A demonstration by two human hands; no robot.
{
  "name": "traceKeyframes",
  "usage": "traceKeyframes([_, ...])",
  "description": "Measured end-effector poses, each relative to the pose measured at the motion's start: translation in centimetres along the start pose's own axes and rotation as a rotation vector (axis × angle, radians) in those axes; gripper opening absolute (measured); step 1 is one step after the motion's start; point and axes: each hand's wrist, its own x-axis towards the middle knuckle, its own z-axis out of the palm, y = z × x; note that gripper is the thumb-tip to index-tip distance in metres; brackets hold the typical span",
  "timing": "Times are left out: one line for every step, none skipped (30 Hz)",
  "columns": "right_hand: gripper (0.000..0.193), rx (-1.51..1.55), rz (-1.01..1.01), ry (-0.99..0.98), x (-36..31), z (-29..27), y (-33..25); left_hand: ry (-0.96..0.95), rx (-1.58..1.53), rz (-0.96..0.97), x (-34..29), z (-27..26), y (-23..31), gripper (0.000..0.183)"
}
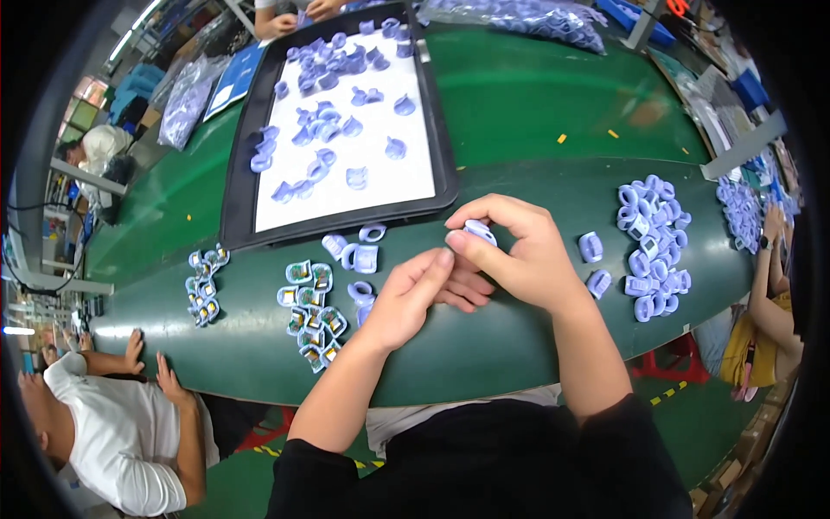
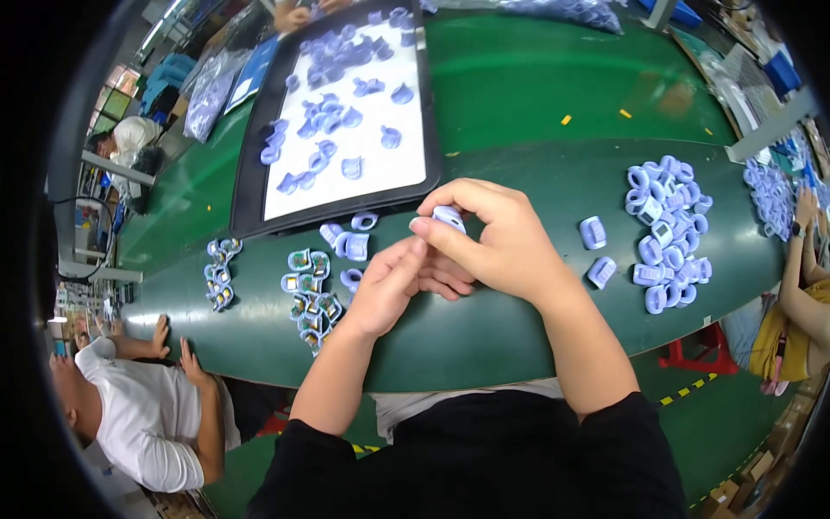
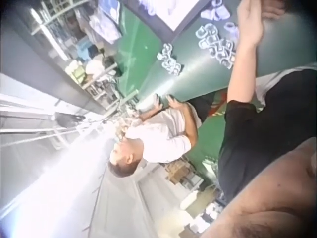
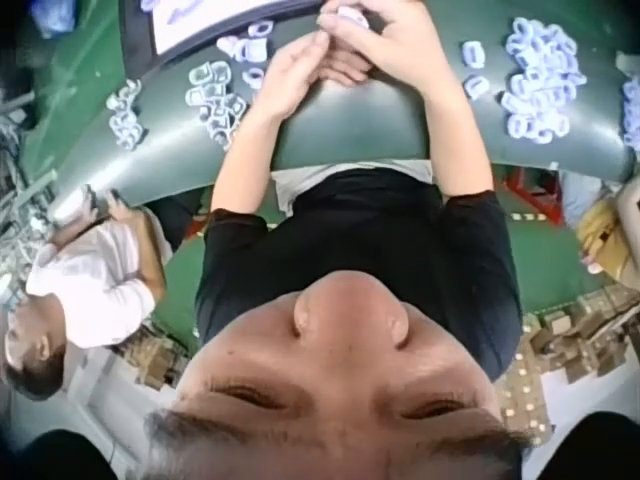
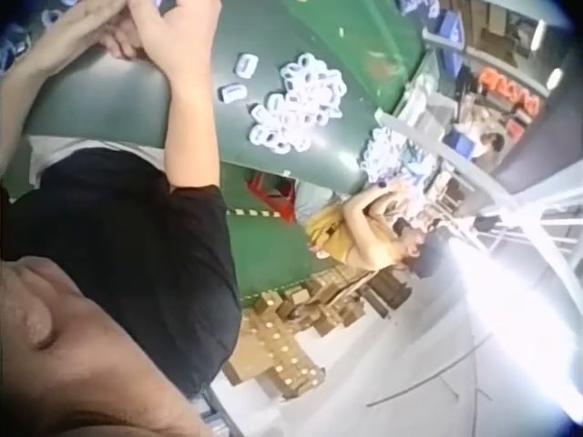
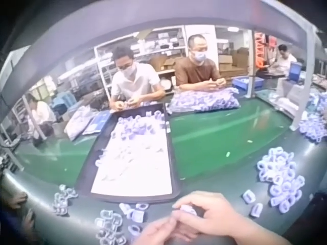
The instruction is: Assembling small electronic modules by inserting them into light blue plastic housings on a production line.
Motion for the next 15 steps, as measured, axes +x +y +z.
traceKeyframes([0.013, -0.117, -0.011, 0.031, 0.1, -0.3, -0.1, -0.019, 0.009, 0.007, 0.1, 0.0, -0.3, 0.045])
traceKeyframes([0.014, -0.238, -0.098, 0.08, 0.2, -0.6, 0.4, 0.01, 0.124, 0.01, 0.2, 0.1, -0.7, 0.041])
traceKeyframes([0.014, -0.254, -0.105, 0.099, 0.2, -0.9, 1.0, 0.04, 0.24, 0.015, 0.4, 0.0, -1.2, 0.037])
traceKeyframes([0.018, -0.377, -0.053, 0.073, 0.1, -1.6, 1.4, 0.048, 0.278, -0.008, 0.6, 0.1, -1.5, 0.029])
traceKeyframes([0.022, -0.497, 0.006, 0.049, -0.1, -2.3, 1.7, 0.016, 0.282, -0.001, 0.6, 0.2, -1.5, 0.029])
traceKeyframes([0.029, -0.58, 0.047, 0.031, -0.1, -2.9, 1.7, 0.047, 0.3, -0.003, 0.6, 0.3, -1.4, 0.026])
traceKeyframes([0.029, -0.611, 0.058, 0.066, -0.4, -3.8, 1.7, 0.063, 0.317, -0.004, 0.8, 0.7, -1.2, 0.024])
traceKeyframes([0.029, -0.678, 0.057, 0.059, -0.6, -4.3, 2.2, 0.029, 0.322, 0.006, 0.7, 0.7, -1.3, 0.024])
traceKeyframes([0.029, -0.745, 0.057, 0.051, -0.8, -4.9, 2.7, 0.051, 0.334, 0.012, 0.7, 0.5, -1.5, 0.022])
traceKeyframes([0.027, -0.79, 0.178, -0.01, -1.1, -5.6, 3.0, 0.074, 0.345, 0.019, 0.7, 0.5, -1.6, 0.021])
traceKeyframes([0.027, -0.812, 0.183, 0.014, -1.6, -6.3, 3.1, 0.044, 0.347, 0.032, 0.8, 0.6, -1.6, 0.021])
traceKeyframes([0.025, -0.842, 0.274, -0.022, -2.2, -6.9, 3.1, 0.051, 0.377, 0.029, 0.8, 0.8, -1.7, 0.02])
traceKeyframes([0.023, -0.864, 0.363, -0.059, -2.6, -7.4, 3.0, 0.065, 0.409, 0.028, 0.9, 0.8, -1.8, 0.02])
traceKeyframes([0.017, -0.861, 0.479, -0.078, -2.5, -7.8, 2.8, 0.061, 0.388, 0.04, 0.9, 0.7, -2.1, 0.021])
traceKeyframes([0.017, -0.877, 0.48, -0.057, -2.7, -8.1, 3.1, 0.04, 0.39, 0.054, 0.9, 0.7, -2.1, 0.021])
